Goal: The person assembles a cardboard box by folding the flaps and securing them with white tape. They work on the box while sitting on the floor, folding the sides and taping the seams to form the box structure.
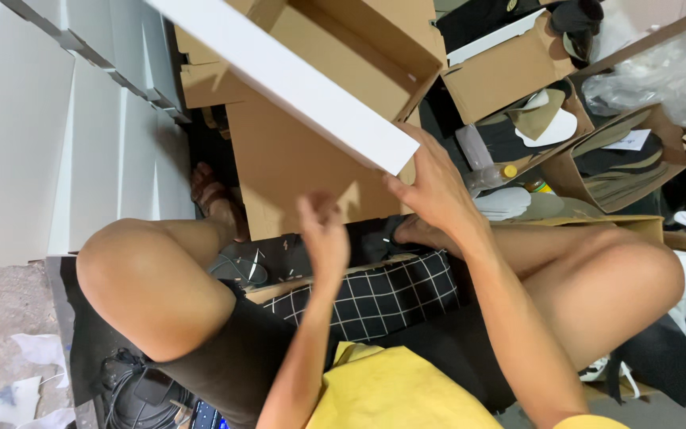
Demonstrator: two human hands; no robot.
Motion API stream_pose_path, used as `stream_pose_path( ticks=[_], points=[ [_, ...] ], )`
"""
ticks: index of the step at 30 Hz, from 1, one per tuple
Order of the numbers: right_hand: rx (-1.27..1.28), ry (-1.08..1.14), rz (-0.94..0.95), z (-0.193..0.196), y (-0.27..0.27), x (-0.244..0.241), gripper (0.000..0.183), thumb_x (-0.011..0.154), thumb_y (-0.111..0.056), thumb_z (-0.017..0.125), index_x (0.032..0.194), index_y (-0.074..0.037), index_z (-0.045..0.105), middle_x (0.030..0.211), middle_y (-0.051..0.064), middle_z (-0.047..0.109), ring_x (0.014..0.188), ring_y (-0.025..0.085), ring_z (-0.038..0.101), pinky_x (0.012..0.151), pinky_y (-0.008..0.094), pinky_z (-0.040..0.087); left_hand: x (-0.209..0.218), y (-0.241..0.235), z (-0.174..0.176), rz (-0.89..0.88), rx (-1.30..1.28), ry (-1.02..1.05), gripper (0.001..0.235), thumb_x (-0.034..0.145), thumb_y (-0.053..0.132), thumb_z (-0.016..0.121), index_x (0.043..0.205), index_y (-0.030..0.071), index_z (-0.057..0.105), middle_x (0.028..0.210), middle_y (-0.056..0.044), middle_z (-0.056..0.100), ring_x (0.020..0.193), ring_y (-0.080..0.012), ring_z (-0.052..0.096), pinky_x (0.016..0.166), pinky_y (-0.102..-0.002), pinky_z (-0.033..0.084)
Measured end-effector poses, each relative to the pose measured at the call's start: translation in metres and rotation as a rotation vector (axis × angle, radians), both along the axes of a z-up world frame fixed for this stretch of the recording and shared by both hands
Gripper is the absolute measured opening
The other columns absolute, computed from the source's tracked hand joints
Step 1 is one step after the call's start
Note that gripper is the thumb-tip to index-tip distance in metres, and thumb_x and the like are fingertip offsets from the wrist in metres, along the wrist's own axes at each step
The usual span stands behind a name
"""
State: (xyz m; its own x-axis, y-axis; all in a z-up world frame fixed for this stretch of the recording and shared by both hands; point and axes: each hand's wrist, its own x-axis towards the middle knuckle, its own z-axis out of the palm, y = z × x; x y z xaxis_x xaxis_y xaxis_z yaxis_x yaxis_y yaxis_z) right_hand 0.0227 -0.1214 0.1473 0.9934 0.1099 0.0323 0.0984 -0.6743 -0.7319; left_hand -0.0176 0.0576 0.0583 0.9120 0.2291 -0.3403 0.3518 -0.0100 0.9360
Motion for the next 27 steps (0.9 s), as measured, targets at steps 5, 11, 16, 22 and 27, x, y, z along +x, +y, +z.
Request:
stream_pose_path(
  ticks=[5, 11, 16, 22, 27],
  points=[
    [0.277, 0.111, -0.102, -0.052, 0.005, 0.000, 0.106, 0.082, -0.018, 0.091, 0.162, 0.004, 0.024, 0.163, 0.030, 0.036, 0.154, 0.046, 0.030, 0.125, 0.064, 0.022, 0.137, 0.119, -0.025, 0.335, 0.043, -0.376, 0.087, 0.089, -0.003, 0.068, 0.161, 0.026, 0.029, 0.166, -0.014, 0.028, 0.159, -0.0320, 0.024, 0.125, -0.061, 0.024],
    [0.405, 0.041, -0.264, -0.074, -0.007, 0.029, 0.064, 0.090, -0.028, 0.080, 0.143, -0.002, 0.055, 0.139, 0.021, 0.060, 0.134, 0.037, 0.056, 0.110, 0.048, 0.046, 0.215, 0.140, 0.044, -0.351, 0.108, -0.416, 0.105, 0.075, -0.010, 0.058, 0.167, 0.015, 0.015, 0.175, -0.020, 0.017, 0.162, -0.0356, 0.017, 0.120, -0.045, 0.035],
    [0.534, 0.041, -0.262, -0.116, -0.032, 0.036, 0.075, 0.086, -0.020, 0.085, 0.151, -0.001, 0.053, 0.143, 0.022, 0.056, 0.140, 0.038, 0.053, 0.115, 0.051, 0.045, 0.240, 0.142, 0.030, -0.552, 0.008, -0.427, 0.091, 0.078, 0.001, 0.085, 0.157, 0.003, 0.040, 0.157, -0.018, 0.048, 0.150, -0.0362, 0.038, 0.125, -0.050, 0.031],
    [0.447, 0.008, -0.440, -0.091, -0.032, 0.042, 0.040, 0.102, -0.032, 0.072, 0.119, 0.001, 0.058, 0.109, 0.021, 0.067, 0.113, 0.031, 0.067, 0.092, 0.050, 0.062, 0.207, 0.126, 0.026, -0.439, 0.302, -0.287, 0.082, 0.089, 0.043, 0.090, 0.148, 0.004, 0.047, 0.142, -0.022, 0.057, 0.133, -0.0405, 0.056, 0.112, -0.055, 0.045],
    [0.422, 0.266, -0.566, -0.052, -0.015, 0.061, 0.068, 0.102, -0.028, 0.059, 0.156, 0.001, 0.029, 0.151, 0.033, 0.047, 0.145, 0.049, 0.044, 0.117, 0.060, 0.040, 0.201, 0.111, 0.021, -0.339, 0.290, -0.185, 0.097, 0.109, 0.030, 0.069, 0.165, 0.028, -0.011, 0.163, -0.026, 0.023, 0.153, -0.0565, 0.025, 0.126, -0.070, 0.023]
  ],
)
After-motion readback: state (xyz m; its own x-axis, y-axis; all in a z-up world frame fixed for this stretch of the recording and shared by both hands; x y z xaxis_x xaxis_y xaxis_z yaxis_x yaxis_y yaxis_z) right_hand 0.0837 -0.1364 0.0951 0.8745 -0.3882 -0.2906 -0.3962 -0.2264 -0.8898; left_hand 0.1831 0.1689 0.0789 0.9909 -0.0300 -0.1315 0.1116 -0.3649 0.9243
